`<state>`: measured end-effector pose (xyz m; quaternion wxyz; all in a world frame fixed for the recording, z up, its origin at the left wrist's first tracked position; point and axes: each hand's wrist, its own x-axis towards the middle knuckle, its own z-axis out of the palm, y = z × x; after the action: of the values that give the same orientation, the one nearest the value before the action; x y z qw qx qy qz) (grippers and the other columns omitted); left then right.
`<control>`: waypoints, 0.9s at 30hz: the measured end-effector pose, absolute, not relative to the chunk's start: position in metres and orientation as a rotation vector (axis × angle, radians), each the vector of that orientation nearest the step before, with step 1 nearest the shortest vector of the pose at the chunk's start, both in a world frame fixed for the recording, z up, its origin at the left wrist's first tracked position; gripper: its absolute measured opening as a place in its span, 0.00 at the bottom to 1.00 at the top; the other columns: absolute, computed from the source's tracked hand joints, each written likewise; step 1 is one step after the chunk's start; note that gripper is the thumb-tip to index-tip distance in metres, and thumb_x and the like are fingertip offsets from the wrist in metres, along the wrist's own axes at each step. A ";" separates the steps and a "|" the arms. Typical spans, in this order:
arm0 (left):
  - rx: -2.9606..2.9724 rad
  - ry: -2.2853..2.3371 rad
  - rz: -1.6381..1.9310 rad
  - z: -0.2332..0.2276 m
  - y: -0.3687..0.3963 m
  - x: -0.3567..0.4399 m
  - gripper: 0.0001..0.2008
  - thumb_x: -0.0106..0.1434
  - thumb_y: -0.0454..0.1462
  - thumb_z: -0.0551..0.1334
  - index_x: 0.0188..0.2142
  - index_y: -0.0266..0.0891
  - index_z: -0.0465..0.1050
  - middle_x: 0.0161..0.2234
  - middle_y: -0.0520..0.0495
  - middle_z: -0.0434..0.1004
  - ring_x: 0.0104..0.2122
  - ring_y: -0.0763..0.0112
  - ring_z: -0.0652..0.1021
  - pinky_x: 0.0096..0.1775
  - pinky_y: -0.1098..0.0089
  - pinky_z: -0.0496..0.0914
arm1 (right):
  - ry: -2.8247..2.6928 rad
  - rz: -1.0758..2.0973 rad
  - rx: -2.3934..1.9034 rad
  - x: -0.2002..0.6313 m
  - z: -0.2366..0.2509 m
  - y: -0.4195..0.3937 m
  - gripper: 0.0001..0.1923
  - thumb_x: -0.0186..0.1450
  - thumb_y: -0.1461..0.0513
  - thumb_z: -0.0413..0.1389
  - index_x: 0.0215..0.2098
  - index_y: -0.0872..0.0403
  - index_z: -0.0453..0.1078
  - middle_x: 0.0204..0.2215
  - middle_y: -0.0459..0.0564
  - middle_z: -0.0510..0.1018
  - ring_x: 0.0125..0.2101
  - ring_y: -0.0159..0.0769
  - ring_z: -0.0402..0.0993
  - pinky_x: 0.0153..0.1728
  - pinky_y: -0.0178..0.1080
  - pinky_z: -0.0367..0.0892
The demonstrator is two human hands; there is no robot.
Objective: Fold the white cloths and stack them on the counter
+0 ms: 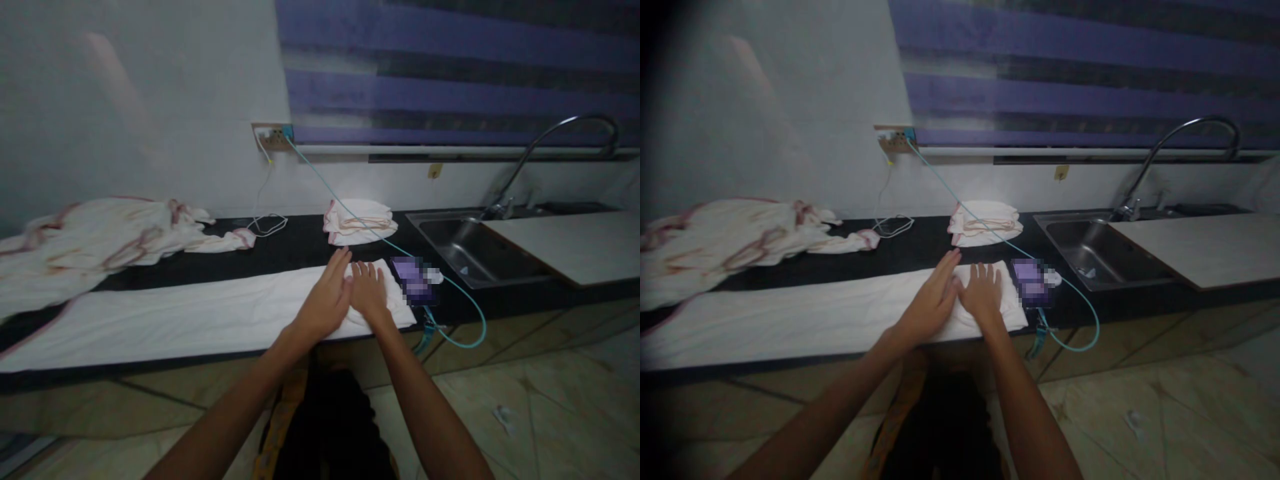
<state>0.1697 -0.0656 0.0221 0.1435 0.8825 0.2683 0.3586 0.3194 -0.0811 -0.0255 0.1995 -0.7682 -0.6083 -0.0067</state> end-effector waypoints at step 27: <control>2.964 0.968 0.071 -0.001 -0.092 0.164 0.64 0.53 0.67 0.66 0.73 0.24 0.52 0.74 0.20 0.43 0.74 0.37 0.50 0.70 0.46 0.53 | -1.047 -0.037 -1.497 0.322 -0.008 -0.145 0.20 0.74 0.55 0.45 0.56 0.55 0.72 0.54 0.60 0.77 0.57 0.46 0.71 0.62 0.53 0.63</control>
<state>0.1643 -0.0924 -0.0014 0.0115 0.9503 0.3103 0.0226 0.3220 -0.1453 -0.0082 0.6109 -0.6488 -0.4535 -0.0159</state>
